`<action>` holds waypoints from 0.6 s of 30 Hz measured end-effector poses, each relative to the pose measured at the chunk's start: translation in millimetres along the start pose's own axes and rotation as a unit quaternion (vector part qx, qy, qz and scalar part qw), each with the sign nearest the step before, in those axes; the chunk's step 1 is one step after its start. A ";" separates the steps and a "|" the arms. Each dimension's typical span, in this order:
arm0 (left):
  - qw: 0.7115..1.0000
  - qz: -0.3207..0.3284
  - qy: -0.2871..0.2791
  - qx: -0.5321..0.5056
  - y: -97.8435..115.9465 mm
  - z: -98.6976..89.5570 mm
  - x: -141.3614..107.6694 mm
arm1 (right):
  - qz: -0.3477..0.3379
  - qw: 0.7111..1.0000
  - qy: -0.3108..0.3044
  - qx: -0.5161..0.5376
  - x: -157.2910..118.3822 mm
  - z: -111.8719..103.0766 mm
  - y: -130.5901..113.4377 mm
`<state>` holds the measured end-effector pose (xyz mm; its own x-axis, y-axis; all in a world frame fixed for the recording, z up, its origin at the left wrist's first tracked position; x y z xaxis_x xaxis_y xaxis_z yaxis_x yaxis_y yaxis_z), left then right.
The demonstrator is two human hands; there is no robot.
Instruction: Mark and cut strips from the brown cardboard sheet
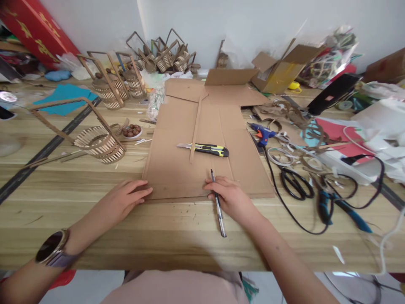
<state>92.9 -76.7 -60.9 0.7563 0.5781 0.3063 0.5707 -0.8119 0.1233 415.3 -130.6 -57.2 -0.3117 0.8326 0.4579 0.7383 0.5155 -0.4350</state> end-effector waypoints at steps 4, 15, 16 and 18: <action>1.000 -0.008 0.001 -0.002 -2.6 1.8 1.1 | 0.000 1.000 0.003 0.003 0.2 -0.3 -0.8; 1.000 0.004 -0.003 0.021 -4.0 6.7 1.2 | -0.004 1.000 -0.008 -0.012 -1.4 -1.5 -7.1; 1.000 0.006 -0.003 0.020 -4.0 7.0 0.9 | -0.007 1.000 -0.008 -0.017 -1.6 -1.5 -7.9; 1.000 0.006 -0.004 0.019 -3.7 6.8 0.6 | -0.011 1.000 -0.006 -0.028 -1.9 -1.6 -9.2</action>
<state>93.4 -72.8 -67.6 0.7660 0.5688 0.2996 0.5729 -0.8154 0.0832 410.1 -137.3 -52.9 -0.3346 0.8238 0.4576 0.7638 0.5215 -0.3803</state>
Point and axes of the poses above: each hand's wrist, its own x-axis towards the middle knuckle, its own z-axis out of the palm, y = z × x, the point moved 4 cm from there along x, towards the middle knuckle, and after that the axes turned 7 degrees about y, right-handed, at the moved point
